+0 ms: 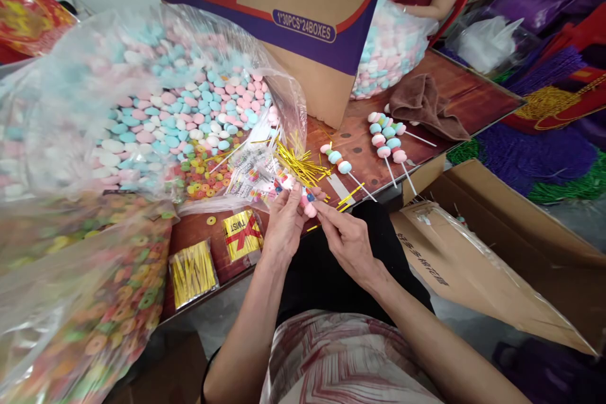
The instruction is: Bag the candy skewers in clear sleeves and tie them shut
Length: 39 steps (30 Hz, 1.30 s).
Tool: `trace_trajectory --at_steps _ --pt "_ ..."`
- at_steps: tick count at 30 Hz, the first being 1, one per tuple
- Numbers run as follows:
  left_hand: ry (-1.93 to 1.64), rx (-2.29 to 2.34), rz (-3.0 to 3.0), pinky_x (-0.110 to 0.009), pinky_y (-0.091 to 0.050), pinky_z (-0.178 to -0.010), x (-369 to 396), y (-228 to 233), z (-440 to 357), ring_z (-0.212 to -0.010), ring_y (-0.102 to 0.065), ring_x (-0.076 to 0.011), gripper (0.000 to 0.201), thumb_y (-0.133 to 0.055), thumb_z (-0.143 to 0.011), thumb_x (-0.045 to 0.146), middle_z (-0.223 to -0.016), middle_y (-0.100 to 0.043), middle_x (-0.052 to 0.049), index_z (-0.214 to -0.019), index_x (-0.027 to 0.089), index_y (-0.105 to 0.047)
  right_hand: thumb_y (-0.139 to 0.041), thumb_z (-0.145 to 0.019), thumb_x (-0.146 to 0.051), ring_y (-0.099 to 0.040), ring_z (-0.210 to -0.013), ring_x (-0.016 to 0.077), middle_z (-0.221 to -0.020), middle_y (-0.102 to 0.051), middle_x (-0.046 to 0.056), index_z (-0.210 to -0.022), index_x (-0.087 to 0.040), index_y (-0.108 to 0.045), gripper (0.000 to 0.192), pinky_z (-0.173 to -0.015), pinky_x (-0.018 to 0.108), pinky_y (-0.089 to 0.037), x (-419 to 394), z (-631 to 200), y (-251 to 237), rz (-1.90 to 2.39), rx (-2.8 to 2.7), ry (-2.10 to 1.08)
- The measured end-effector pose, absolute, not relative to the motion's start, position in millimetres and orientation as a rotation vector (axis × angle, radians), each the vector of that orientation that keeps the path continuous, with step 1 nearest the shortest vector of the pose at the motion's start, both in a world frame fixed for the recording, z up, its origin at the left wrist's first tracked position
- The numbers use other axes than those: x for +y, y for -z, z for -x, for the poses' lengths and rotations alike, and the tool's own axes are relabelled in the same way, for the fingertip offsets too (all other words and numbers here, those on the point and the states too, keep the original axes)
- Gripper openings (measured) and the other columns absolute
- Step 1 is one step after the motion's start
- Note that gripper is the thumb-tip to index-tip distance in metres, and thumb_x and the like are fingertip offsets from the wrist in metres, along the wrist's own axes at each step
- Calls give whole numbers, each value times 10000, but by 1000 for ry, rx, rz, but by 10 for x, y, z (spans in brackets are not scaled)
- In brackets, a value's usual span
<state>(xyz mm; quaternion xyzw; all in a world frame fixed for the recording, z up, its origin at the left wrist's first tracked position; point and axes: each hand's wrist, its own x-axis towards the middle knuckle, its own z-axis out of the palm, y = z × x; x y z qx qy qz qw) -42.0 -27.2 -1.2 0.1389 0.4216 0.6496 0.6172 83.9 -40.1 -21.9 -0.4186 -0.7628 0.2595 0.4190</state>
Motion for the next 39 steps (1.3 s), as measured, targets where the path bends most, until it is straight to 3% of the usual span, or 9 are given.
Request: trace_trajectory --at_steps 5,8,11,14,17,24,30,34,39 --pt "-1462 931 -300 -317 -565 -771 -273 36 388 -810 -722 -212 308 -788 -746 414 -602 -636 -2 -779 174 -598 -448 -982 -178 -721 -979 190 -1198 -718 84 -1284 -216 -623 351 -882 314 -564 -453 -754 244 1067 -1827 -707" --pt "-1464 935 -227 -326 -569 -766 -256 39 403 -825 -726 -216 307 -779 -760 408 -729 -699 -37 -785 173 -583 -508 -964 -239 -692 -744 152 -932 -747 62 -1209 -191 -607 269 -715 278 -555 -494 -751 206 1108 -1675 -821" --pt "-1514 926 -169 -311 -566 -764 -233 4 437 -808 -725 -196 306 -766 -779 399 -774 -703 -34 -779 179 -553 -542 -949 -301 -514 -503 96 -595 -595 -41 -981 -183 -603 137 -522 220 -423 -494 -796 114 1165 -1566 -1136" --pt "-1505 927 -136 -310 -563 -751 -218 -55 465 -779 -720 -190 307 -745 -793 435 -716 -661 -4 -846 192 -565 -527 -951 -347 -377 -434 67 -480 -484 -66 -762 -175 -570 259 -466 206 -306 -465 -828 30 1119 -1487 -1546" --pt "-1460 914 -171 -291 -557 -753 -215 -88 476 -731 -701 -163 322 -766 -770 431 -655 -603 27 -831 184 -571 -536 -939 -372 -301 -418 58 -458 -412 -85 -760 -174 -567 268 -445 206 -241 -465 -811 18 1101 -1361 -1654" --pt "-1337 817 -248 -288 -546 -814 -258 -12 410 -744 -699 -166 322 -803 -729 324 -576 -540 41 -645 158 -541 -528 -937 -295 -403 -529 75 -622 -489 -40 -813 -172 -607 192 -547 207 -378 -505 -680 179 1090 -1613 -1147" --pt "-1233 765 -301 -344 -548 -862 -333 -31 488 -892 -706 -222 281 -749 -791 397 -804 -696 -52 -874 142 -665 -476 -966 -212 -600 -631 106 -770 -679 36 -915 -167 -638 176 -655 212 -471 -411 -696 171 1054 -1843 -692" --pt "-1370 870 -270 -339 -556 -836 -245 -100 647 -913 -709 -223 366 -694 -819 505 -928 -719 -83 -949 165 -653 -494 -963 -177 -570 -557 116 -665 -667 32 -968 -137 -656 166 -616 237 -447 -363 -777 186 1005 -2005 -340" --pt "-1524 976 -198 -297 -561 -755 -64 -97 705 -766 -706 -171 321 -714 -813 468 -785 -678 -17 -814 165 -608 -500 -968 -181 -558 -524 106 -627 -661 9 -950 -151 -657 160 -587 240 -421 -387 -791 251 946 -2103 -257"
